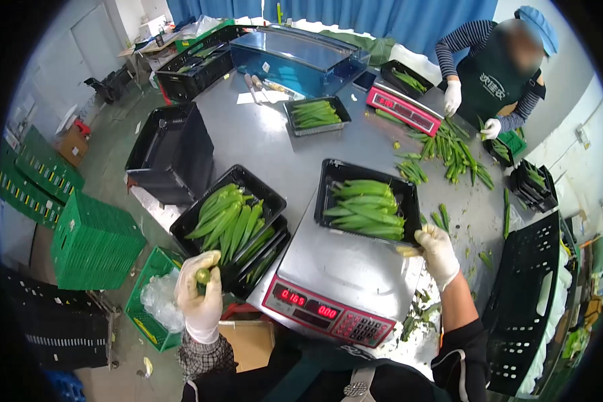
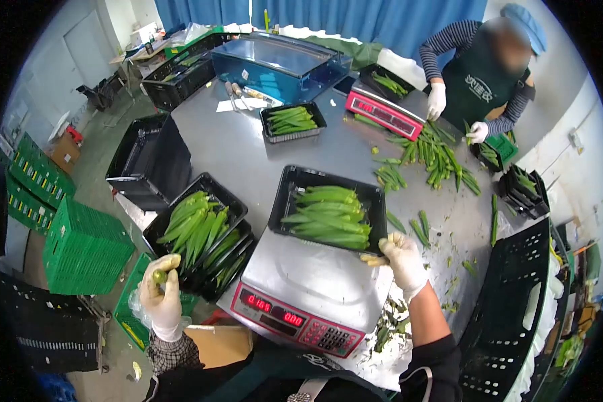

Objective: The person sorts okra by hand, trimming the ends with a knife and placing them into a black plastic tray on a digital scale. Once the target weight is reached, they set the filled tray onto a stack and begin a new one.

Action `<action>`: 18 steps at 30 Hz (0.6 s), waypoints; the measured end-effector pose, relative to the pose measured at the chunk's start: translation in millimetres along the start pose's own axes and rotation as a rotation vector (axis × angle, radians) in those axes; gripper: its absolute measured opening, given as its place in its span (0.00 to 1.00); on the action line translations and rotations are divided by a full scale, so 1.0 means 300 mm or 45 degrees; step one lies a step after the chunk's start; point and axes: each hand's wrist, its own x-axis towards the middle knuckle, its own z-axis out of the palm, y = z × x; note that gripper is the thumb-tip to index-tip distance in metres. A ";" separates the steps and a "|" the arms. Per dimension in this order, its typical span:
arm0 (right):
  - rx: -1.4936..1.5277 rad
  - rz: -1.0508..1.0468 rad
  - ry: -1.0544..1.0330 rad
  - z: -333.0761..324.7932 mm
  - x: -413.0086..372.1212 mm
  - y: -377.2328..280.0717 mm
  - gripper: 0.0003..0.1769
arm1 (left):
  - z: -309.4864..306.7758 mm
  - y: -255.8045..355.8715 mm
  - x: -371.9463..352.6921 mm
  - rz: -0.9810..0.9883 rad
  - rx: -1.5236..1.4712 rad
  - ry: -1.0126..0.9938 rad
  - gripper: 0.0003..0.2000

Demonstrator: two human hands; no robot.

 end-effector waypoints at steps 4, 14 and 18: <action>-0.105 -0.054 0.092 0.042 0.251 -0.101 0.08 | 0.003 -0.013 -0.010 -0.093 -0.007 0.038 0.10; -0.015 -0.111 0.121 0.296 1.077 -0.051 0.09 | 0.007 0.024 -0.060 -0.280 0.077 0.076 0.08; -0.138 -0.043 0.106 0.317 1.156 -0.012 0.14 | 0.032 0.033 -0.058 -0.160 0.067 0.139 0.07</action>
